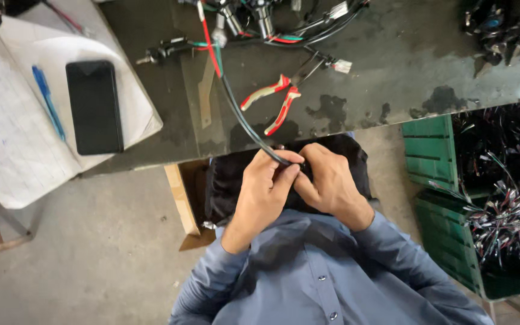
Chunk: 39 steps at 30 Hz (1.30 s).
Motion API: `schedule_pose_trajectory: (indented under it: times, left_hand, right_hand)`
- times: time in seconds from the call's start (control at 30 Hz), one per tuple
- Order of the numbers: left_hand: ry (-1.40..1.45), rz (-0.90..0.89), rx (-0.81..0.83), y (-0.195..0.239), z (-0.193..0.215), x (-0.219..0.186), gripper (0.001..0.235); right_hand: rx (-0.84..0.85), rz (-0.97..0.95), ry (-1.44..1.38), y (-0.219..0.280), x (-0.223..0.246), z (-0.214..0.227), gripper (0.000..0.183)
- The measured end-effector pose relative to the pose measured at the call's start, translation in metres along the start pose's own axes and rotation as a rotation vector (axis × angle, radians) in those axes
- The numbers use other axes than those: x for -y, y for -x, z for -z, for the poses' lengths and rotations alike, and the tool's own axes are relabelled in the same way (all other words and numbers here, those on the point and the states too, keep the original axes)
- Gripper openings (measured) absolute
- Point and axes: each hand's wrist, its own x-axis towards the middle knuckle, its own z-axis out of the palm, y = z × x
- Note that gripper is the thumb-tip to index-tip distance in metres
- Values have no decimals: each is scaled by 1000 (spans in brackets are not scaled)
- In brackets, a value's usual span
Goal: The person repeatedly strips the outer insulation from black wires using red-handled pliers, then places the stripped wires on the table. The person handles multiple wires one at a time, stripping each and setting it aside.
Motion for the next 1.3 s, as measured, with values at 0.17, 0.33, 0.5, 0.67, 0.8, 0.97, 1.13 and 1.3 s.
schedule_pose_trajectory:
  times: [0.17,0.33,0.5,0.67,0.8,0.97,1.13,1.3]
  left_hand:
    - [314,104,362,7,8,13,31]
    - [867,119,273,10,-2,28,18]
    - [361,-86,450,-1,2,29,19]
    - [-474,-470,-177,-69,13,18,67]
    - [-874,-361,-242,-74,-3,17,48]
    - [276,159,125,9,6,31,28]
    - [-46,-7,196,32,-11,32,21]
    - [-126,-206,212,-5,-19,26,20]
  right_hand:
    - [206,-8,-385,7,1,18,23]
    - [459,-276,-581,18,-13,19,37]
    - [248,-2,-580,42,-29,11,50]
    - [4,-135,-672,27,-33,20,51]
    - [-44,-247,-260,3,-29,23,39]
    - [103,-239,-369,12,-16,44,33]
    - [244,-312,-703,17,8,58,39]
    - [372,-484,-813,14,16,63,45]
